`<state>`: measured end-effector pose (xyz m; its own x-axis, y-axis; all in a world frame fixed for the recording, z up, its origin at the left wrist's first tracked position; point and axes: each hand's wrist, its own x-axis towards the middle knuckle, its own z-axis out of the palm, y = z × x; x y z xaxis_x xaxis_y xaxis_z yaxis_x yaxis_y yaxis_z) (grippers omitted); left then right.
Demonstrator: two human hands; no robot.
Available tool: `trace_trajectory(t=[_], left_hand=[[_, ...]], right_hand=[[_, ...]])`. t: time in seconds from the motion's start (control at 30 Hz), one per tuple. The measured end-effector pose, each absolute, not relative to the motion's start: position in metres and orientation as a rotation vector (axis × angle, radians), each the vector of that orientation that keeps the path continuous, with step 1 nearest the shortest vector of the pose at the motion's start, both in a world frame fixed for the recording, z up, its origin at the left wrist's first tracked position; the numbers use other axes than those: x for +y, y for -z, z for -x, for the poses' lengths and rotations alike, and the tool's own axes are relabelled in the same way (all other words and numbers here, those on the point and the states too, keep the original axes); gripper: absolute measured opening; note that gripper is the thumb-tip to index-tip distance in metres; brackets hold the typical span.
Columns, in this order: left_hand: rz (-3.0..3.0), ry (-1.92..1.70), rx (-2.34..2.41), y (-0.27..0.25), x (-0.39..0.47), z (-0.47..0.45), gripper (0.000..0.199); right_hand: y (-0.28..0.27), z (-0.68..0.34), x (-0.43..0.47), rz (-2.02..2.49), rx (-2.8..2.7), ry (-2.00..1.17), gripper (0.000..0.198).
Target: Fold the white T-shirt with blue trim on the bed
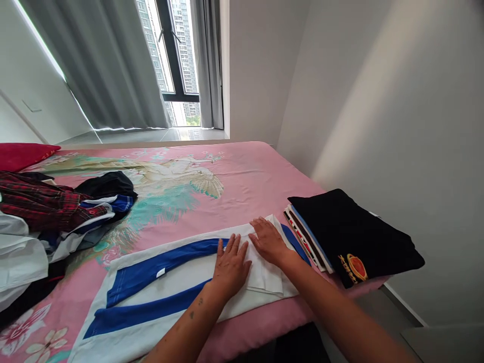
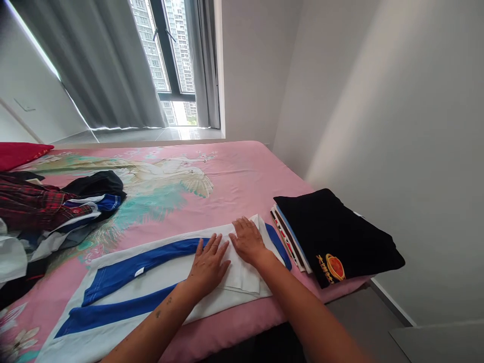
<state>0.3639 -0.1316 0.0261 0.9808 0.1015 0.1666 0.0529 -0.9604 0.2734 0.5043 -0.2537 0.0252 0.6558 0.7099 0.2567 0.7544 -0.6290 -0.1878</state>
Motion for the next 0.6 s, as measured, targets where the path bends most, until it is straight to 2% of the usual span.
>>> trace_trajectory(t=[0.07,0.13,0.33,0.4,0.5,0.6], left_hand=[[-2.909,-0.184,0.195,-0.013,-0.120,-0.360,0.067],[-2.913,-0.117,0.217,0.000,-0.114,-0.355,0.078],[-2.801,0.073,0.131,-0.006,-0.113,-0.341,0.088],[-2.763,0.167,0.021,-0.019,-0.101,-0.334,0.088],[-2.796,0.213,-0.116,-0.037,-0.061,-0.305,0.076],[-2.920,0.221,-0.042,-0.047,-0.009,-0.257,0.068]], right_hand=[[-0.008,-0.498,-0.248,2.711,-1.080,0.051,0.063],[0.008,-0.497,-0.247,2.805,-0.967,-0.055,0.073],[0.034,-0.494,-0.253,2.891,-0.961,0.035,0.071],[0.040,-0.494,-0.254,2.909,-0.978,0.064,0.070],[0.047,-0.498,-0.255,2.927,-0.992,0.085,0.070],[0.039,-0.495,-0.251,2.975,-0.985,0.034,0.070]])
